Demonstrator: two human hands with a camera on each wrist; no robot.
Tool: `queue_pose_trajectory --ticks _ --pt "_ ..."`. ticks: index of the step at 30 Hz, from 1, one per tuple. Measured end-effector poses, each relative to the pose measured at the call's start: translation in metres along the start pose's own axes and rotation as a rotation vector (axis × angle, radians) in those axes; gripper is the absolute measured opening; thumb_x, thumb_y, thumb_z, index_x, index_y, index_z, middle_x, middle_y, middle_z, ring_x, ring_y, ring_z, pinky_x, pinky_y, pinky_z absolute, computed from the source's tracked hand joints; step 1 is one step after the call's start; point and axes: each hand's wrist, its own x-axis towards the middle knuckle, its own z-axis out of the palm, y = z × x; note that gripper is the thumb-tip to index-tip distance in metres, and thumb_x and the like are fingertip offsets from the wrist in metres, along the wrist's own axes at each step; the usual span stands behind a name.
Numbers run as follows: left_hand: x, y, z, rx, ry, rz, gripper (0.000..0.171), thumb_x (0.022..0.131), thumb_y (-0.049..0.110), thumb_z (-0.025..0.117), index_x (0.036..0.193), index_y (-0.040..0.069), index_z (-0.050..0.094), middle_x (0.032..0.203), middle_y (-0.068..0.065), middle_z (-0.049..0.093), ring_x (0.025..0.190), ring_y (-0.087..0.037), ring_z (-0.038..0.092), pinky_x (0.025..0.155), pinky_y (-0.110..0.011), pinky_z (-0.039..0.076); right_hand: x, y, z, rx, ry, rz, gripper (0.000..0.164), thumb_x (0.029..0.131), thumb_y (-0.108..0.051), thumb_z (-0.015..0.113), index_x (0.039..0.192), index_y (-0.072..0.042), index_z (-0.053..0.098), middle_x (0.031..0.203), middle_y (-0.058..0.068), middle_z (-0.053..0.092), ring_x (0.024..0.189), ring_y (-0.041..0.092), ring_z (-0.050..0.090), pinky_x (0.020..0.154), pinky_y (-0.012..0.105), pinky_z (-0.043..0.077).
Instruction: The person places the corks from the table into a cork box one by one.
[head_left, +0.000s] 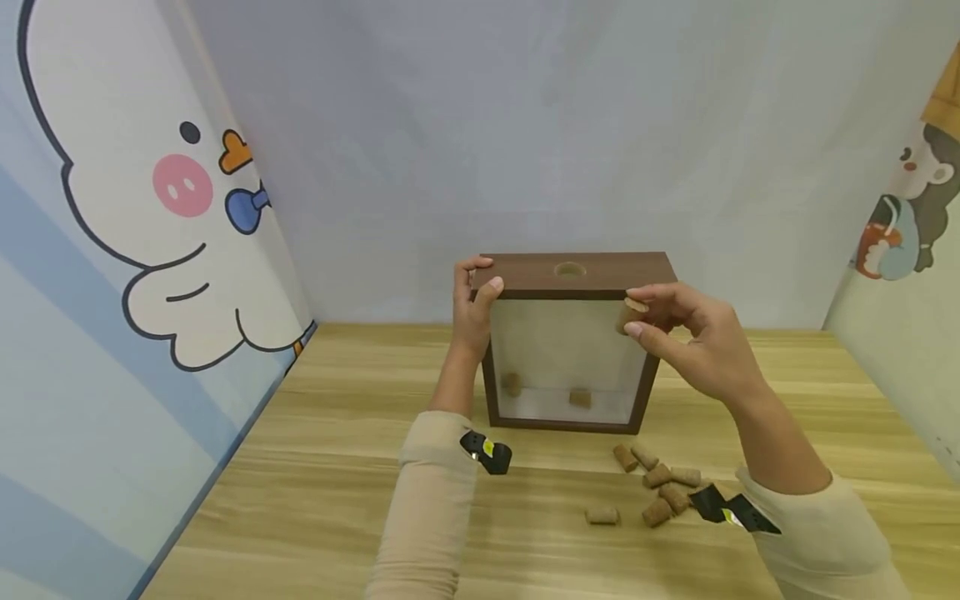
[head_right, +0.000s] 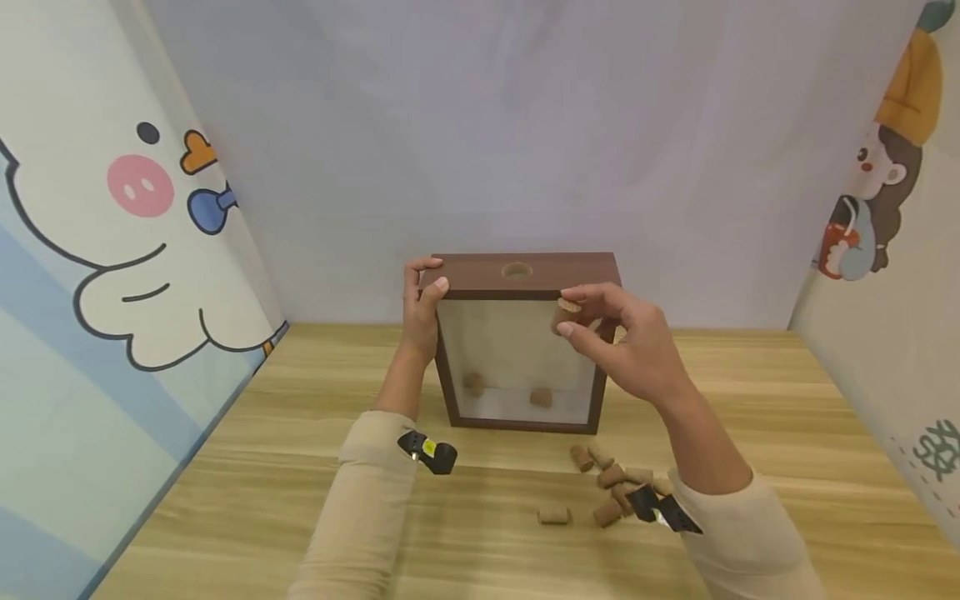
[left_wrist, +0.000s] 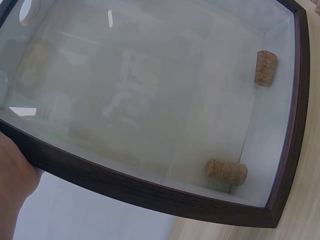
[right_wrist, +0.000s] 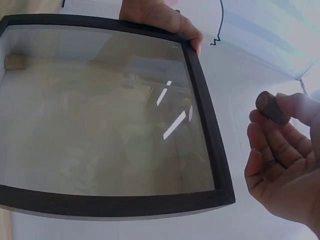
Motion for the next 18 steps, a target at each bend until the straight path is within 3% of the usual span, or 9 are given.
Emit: queue_pose_trajectory --ticks 3,9,18 --pt "0.001 -0.001 0.0 0.001 -0.006 0.003 0.05 0.079 0.036 0.05 0.114 0.001 0.038 0.136 -0.012 0.03 0.135 -0.025 0.014 0.095 -0.045 0.027 0.011 -0.004 0.001 0.019 0.044 0.02 0.033 0.076 0.012 0.067 0.108 0.005 0.06 0.084 0.006 0.065 0.067 0.011 0.055 0.054 0.021 0.04" --pt "0.001 0.0 0.0 -0.005 0.003 0.006 0.05 0.079 0.035 0.05 0.113 0.0 0.038 0.132 -0.013 0.032 0.133 -0.027 0.017 0.092 -0.041 0.028 0.036 -0.011 0.005 0.042 0.094 0.188 0.027 0.078 0.006 0.069 0.102 0.007 0.056 0.086 0.0 0.066 0.071 0.013 0.06 0.062 0.021 0.046" --pt "0.001 0.0 0.001 -0.007 0.008 -0.019 0.052 0.078 0.037 0.05 0.113 0.001 0.038 0.139 -0.016 0.029 0.132 -0.026 0.02 0.093 -0.042 0.028 0.071 -0.004 0.009 0.06 -0.01 0.412 0.032 0.082 -0.012 0.071 0.107 -0.001 0.056 0.093 0.008 0.065 0.081 0.016 0.061 0.067 0.026 0.046"
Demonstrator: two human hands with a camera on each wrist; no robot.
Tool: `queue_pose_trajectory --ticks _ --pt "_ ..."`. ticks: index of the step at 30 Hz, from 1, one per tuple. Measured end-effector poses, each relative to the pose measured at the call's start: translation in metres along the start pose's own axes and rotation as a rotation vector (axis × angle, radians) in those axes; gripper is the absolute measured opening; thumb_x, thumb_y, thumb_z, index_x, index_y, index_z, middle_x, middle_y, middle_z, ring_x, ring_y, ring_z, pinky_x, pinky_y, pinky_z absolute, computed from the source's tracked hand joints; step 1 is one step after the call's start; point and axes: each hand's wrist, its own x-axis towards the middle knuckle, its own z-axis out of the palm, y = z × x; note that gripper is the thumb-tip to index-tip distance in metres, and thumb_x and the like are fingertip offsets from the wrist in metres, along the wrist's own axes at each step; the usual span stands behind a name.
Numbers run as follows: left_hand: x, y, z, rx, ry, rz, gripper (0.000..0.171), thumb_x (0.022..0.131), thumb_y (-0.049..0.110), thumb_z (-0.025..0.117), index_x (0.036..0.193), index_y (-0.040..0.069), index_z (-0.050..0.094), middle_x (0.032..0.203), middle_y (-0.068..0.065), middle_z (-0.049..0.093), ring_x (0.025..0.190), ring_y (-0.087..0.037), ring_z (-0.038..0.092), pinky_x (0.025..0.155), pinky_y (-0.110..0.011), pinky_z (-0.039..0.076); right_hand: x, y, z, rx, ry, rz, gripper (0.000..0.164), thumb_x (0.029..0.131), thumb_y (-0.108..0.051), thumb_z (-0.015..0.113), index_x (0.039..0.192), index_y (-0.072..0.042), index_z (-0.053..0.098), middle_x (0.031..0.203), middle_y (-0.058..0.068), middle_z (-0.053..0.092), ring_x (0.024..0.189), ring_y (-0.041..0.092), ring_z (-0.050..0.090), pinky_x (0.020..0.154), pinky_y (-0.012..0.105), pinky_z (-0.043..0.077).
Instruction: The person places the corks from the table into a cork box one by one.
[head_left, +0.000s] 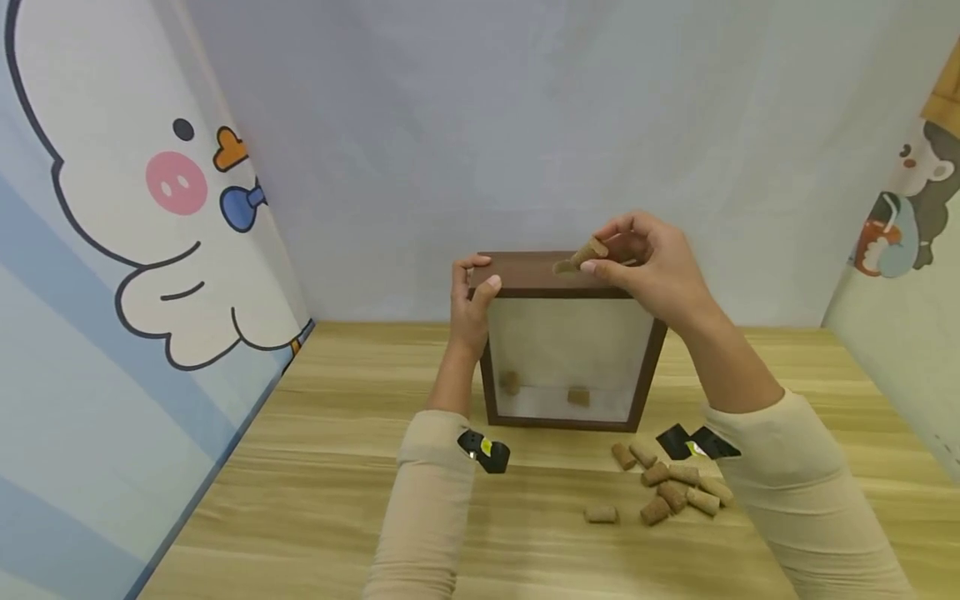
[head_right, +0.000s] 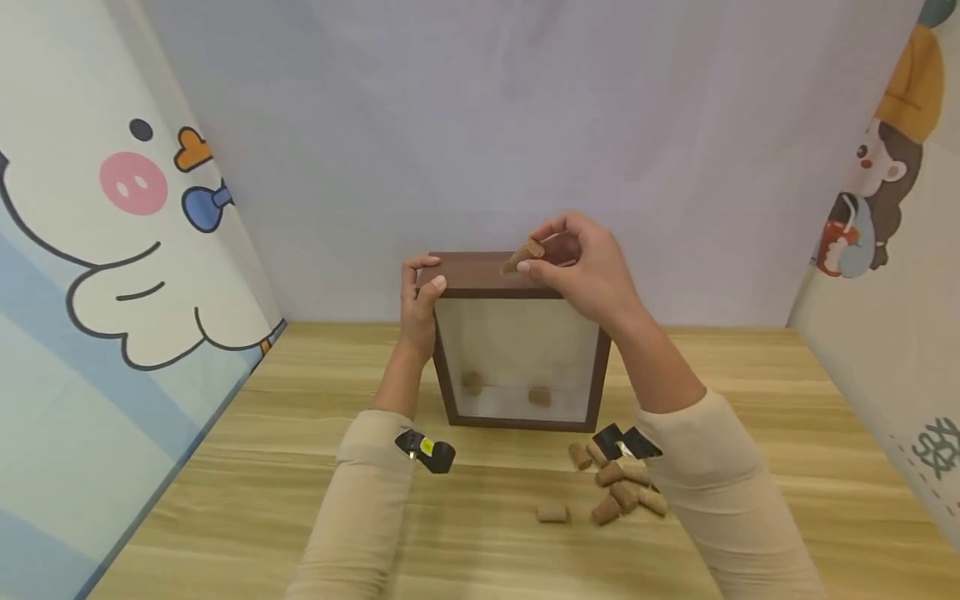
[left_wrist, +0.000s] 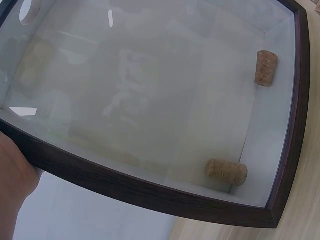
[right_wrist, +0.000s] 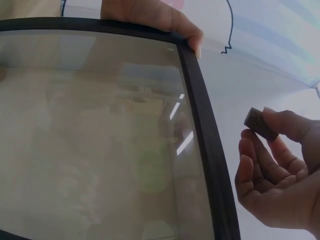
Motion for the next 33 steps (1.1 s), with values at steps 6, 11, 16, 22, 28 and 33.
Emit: queue_pose_trajectory --ticks 6,11,16,22,28,33 --pt "0.001 0.001 -0.002 -0.003 -0.001 0.007 0.05 0.078 0.036 0.05 0.113 0.002 0.038 0.137 -0.015 0.029 0.131 -0.025 0.019 0.093 -0.042 0.028 0.024 0.004 0.009 -0.052 -0.069 0.108 0.032 0.082 -0.015 0.071 0.108 -0.002 0.057 0.097 0.014 0.065 0.087 0.02 0.06 0.072 0.028 0.045" --pt "0.001 0.001 -0.002 -0.005 -0.003 0.018 0.05 0.079 0.034 0.05 0.114 0.0 0.038 0.135 -0.015 0.031 0.132 -0.026 0.019 0.093 -0.042 0.028 0.044 0.008 0.011 -0.082 -0.141 0.22 0.028 0.083 -0.007 0.068 0.108 0.0 0.057 0.098 0.018 0.063 0.081 0.024 0.062 0.062 0.029 0.048" --pt "0.0 0.001 -0.002 -0.022 -0.01 0.019 0.049 0.079 0.03 0.049 0.115 -0.002 0.038 0.135 -0.019 0.029 0.132 -0.028 0.018 0.092 -0.042 0.028 0.057 0.004 0.007 -0.117 -0.224 0.333 0.027 0.082 -0.005 0.068 0.106 -0.002 0.057 0.1 0.018 0.062 0.075 0.024 0.059 0.057 0.03 0.044" --pt "-0.003 0.01 0.002 -0.034 -0.023 0.0 0.046 0.08 0.022 0.047 0.115 -0.006 0.035 0.136 -0.026 0.025 0.128 -0.031 0.021 0.09 -0.038 0.028 0.051 0.001 0.005 -0.109 -0.225 0.331 0.032 0.082 -0.006 0.068 0.112 -0.003 0.057 0.099 0.016 0.063 0.075 0.023 0.059 0.061 0.032 0.045" --pt "-0.009 0.034 0.006 -0.005 -0.026 -0.002 0.048 0.08 0.027 0.047 0.113 -0.005 0.035 0.136 -0.024 0.026 0.13 -0.033 0.02 0.093 -0.042 0.028 0.017 0.0 -0.002 -0.056 -0.095 0.207 0.037 0.084 -0.019 0.068 0.118 -0.006 0.058 0.101 0.011 0.064 0.085 0.02 0.06 0.07 0.032 0.046" --pt "-0.008 0.035 0.006 0.006 -0.031 0.001 0.048 0.081 0.027 0.046 0.113 -0.005 0.034 0.133 -0.022 0.027 0.126 -0.031 0.023 0.091 -0.041 0.028 -0.016 0.005 -0.009 0.079 -0.009 0.126 0.035 0.084 -0.02 0.069 0.113 -0.003 0.061 0.097 0.004 0.065 0.089 0.02 0.059 0.074 0.028 0.045"
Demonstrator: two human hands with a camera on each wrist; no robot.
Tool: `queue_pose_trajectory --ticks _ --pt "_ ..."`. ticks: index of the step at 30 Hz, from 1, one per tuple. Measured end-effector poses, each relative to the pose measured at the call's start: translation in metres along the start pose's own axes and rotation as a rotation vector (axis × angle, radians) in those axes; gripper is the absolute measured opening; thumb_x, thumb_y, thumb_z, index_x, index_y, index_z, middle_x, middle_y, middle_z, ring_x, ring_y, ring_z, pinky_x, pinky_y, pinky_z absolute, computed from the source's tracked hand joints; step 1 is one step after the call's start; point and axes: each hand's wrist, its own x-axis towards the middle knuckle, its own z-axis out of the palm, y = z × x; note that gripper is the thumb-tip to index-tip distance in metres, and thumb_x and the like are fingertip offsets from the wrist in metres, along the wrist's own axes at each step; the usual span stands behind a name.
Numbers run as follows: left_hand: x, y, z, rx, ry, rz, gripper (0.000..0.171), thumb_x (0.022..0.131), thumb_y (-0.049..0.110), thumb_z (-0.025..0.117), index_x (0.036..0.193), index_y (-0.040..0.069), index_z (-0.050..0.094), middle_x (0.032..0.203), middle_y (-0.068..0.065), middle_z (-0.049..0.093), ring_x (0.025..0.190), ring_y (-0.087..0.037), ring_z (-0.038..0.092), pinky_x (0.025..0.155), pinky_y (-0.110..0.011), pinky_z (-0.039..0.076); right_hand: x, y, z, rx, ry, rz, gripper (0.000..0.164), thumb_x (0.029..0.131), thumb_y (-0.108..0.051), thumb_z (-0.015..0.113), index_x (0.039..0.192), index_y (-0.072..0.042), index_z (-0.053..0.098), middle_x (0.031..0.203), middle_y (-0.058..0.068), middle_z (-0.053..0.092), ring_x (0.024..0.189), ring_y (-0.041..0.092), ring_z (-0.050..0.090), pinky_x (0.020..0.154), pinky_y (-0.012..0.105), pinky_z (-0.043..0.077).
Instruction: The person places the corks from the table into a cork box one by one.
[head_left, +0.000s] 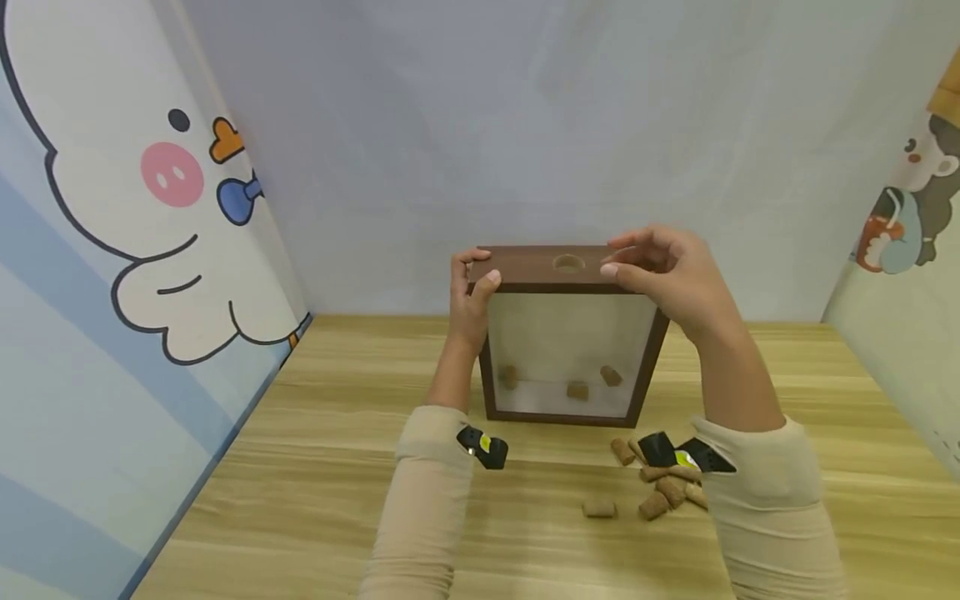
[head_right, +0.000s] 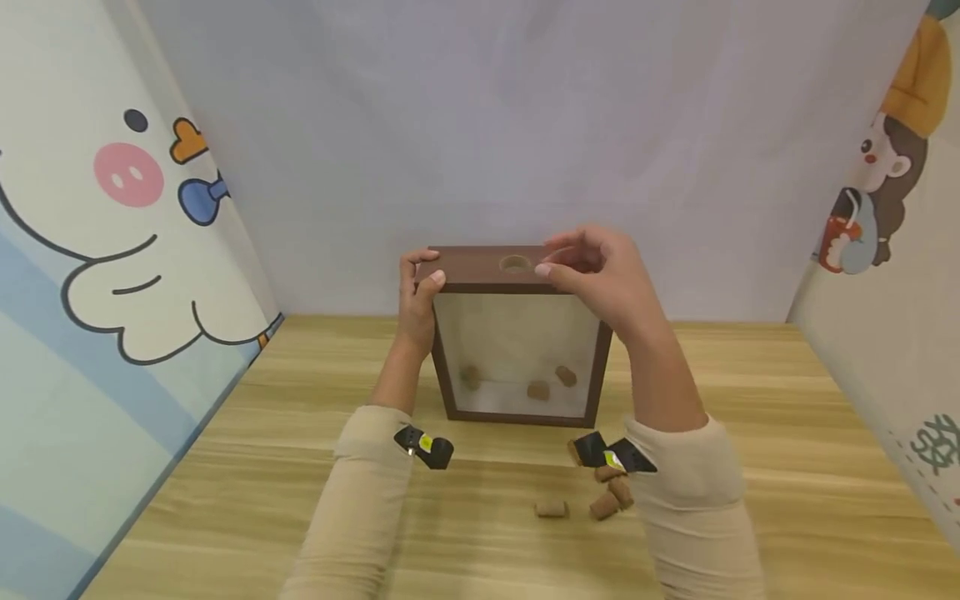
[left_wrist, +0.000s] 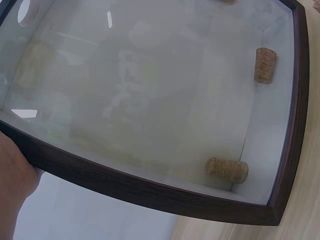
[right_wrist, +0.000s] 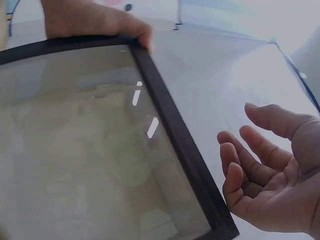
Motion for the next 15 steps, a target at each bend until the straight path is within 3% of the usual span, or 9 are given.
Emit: queue_pose_trajectory --ticks 8,15 --pt "0.007 -0.029 -0.006 0.008 -0.012 -0.009 0.048 0.08 0.028 0.045 0.116 -0.002 0.035 0.134 -0.017 0.027 0.123 -0.028 0.025 0.089 -0.039 0.027 -0.039 0.02 -0.008 0.067 -0.029 -0.086 0.025 0.085 -0.007 0.066 0.108 -0.001 0.062 0.095 0.003 0.066 0.083 0.017 0.059 0.069 0.024 0.047" --pt "0.01 -0.035 -0.007 0.035 -0.009 0.006 0.054 0.079 0.039 0.046 0.117 0.003 0.037 0.136 -0.018 0.027 0.127 -0.025 0.022 0.091 -0.043 0.025 -0.065 0.046 -0.004 0.078 -0.124 -0.071 0.026 0.087 -0.003 0.063 0.113 0.0 0.059 0.103 0.008 0.064 0.091 0.017 0.06 0.073 0.026 0.048"
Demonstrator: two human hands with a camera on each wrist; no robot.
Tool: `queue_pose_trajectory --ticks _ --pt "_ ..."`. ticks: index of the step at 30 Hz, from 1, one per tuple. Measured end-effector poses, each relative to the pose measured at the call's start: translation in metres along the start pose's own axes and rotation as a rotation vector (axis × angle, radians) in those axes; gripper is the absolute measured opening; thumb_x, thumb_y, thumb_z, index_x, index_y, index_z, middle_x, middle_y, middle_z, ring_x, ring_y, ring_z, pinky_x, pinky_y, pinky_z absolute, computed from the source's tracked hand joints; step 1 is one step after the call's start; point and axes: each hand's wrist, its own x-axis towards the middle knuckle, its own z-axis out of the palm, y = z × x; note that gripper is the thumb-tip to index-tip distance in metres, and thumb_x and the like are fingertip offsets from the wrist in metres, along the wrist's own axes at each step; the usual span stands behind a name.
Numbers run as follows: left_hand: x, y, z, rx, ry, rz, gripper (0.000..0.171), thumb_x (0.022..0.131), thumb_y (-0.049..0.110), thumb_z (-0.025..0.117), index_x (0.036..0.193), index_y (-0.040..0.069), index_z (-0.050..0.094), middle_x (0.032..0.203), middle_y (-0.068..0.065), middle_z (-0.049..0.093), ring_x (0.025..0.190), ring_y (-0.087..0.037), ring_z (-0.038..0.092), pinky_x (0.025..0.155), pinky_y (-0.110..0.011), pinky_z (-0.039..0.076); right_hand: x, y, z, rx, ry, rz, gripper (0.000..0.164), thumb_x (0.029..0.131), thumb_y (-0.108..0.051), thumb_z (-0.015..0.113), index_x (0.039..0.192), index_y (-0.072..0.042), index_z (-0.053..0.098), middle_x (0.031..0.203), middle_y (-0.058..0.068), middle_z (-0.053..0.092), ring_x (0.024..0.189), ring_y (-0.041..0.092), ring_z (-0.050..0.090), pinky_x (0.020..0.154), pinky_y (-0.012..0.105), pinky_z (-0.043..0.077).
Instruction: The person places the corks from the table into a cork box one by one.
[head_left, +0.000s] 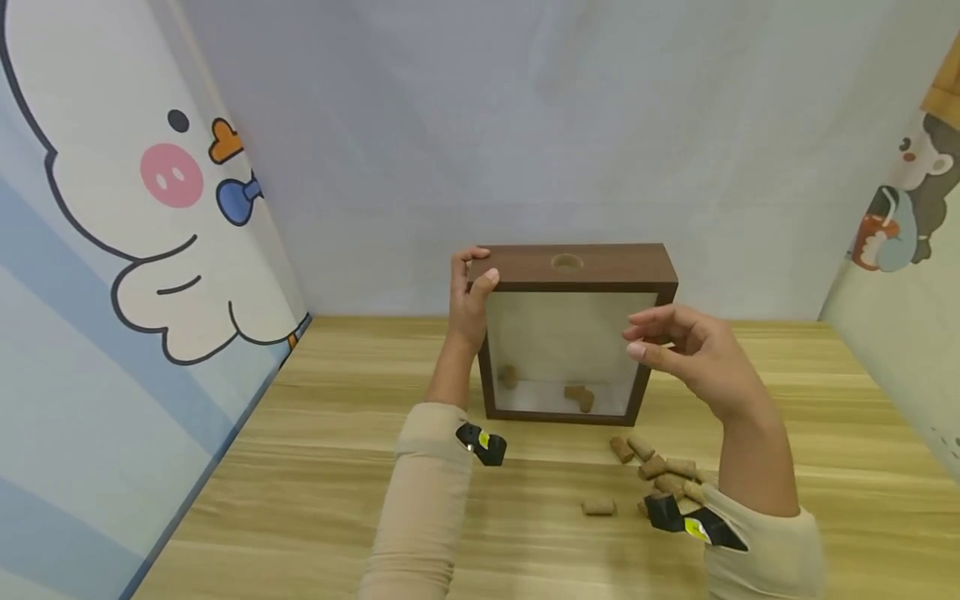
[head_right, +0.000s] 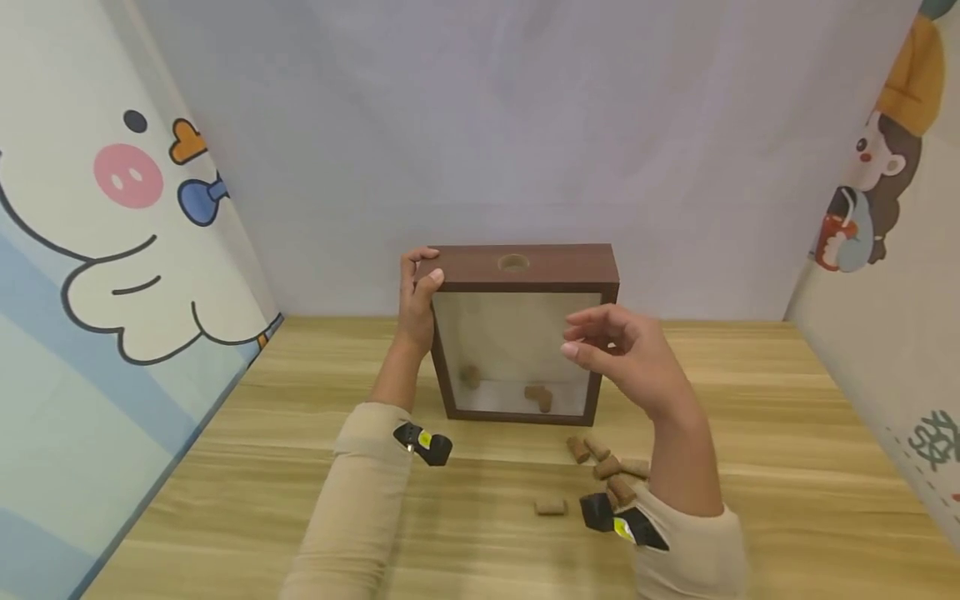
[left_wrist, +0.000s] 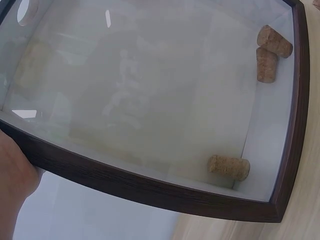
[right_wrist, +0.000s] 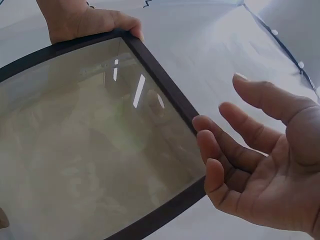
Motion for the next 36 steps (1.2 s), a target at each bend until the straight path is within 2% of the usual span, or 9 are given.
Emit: queue_pose_trajectory --ticks 6,12,16,21,25,28,36 --pt "0.0 0.003 0.001 0.006 0.005 0.0 0.053 0.078 0.041 0.046 0.115 0.004 0.037 0.131 -0.008 0.03 0.122 -0.024 0.026 0.091 -0.043 0.026 -0.021 0.027 0.008 0.031 -0.186 0.014 0.033 0.087 -0.001 0.061 0.119 0.003 0.054 0.111 0.014 0.057 0.095 0.022 0.056 0.075 0.032 0.049" --pt "0.0 0.001 0.004 -0.007 0.001 -0.005 0.051 0.079 0.04 0.046 0.115 0.004 0.038 0.129 -0.006 0.029 0.109 -0.022 0.033 0.088 -0.04 0.026 -0.032 0.057 0.016 -0.054 -0.31 0.152 0.043 0.085 -0.015 0.067 0.124 -0.004 0.053 0.118 0.012 0.055 0.101 0.03 0.053 0.079 0.035 0.047" --pt "0.001 0.001 0.005 -0.014 -0.005 0.005 0.052 0.08 0.039 0.045 0.116 0.002 0.038 0.131 -0.008 0.029 0.114 -0.023 0.03 0.089 -0.041 0.026 -0.037 0.076 0.02 -0.082 -0.411 0.24 0.05 0.082 -0.019 0.071 0.125 -0.004 0.053 0.118 0.014 0.055 0.105 0.037 0.05 0.08 0.041 0.045" --pt "0.0 0.002 0.002 -0.005 0.01 -0.001 0.053 0.079 0.041 0.046 0.116 0.003 0.038 0.131 -0.008 0.029 0.124 -0.024 0.024 0.093 -0.045 0.025 -0.041 0.097 0.029 0.009 -0.541 0.277 0.05 0.079 -0.013 0.072 0.123 0.004 0.053 0.119 0.025 0.053 0.106 0.042 0.05 0.087 0.045 0.042" --pt "-0.001 0.002 0.001 -0.004 0.016 -0.014 0.054 0.078 0.041 0.047 0.116 0.003 0.037 0.137 -0.011 0.027 0.13 -0.024 0.018 0.096 -0.048 0.023 -0.042 0.109 0.034 0.045 -0.598 0.29 0.046 0.077 -0.008 0.073 0.118 0.007 0.056 0.116 0.025 0.055 0.102 0.041 0.053 0.085 0.04 0.044" --pt "-0.002 0.002 0.002 -0.007 0.009 -0.018 0.054 0.078 0.041 0.047 0.116 0.003 0.037 0.139 -0.013 0.025 0.132 -0.023 0.015 0.097 -0.049 0.022 -0.043 0.114 0.039 0.011 -0.622 0.309 0.04 0.075 -0.006 0.074 0.112 0.003 0.061 0.11 0.018 0.059 0.099 0.036 0.054 0.083 0.036 0.045" --pt "-0.001 0.003 0.003 -0.025 0.007 0.003 0.051 0.079 0.032 0.046 0.118 0.0 0.037 0.132 -0.009 0.03 0.128 -0.024 0.021 0.095 -0.046 0.024 -0.042 0.122 0.049 -0.086 -0.689 0.333 0.034 0.068 -0.003 0.076 0.101 -0.004 0.069 0.087 0.008 0.059 0.082 0.023 0.053 0.07 0.028 0.044"
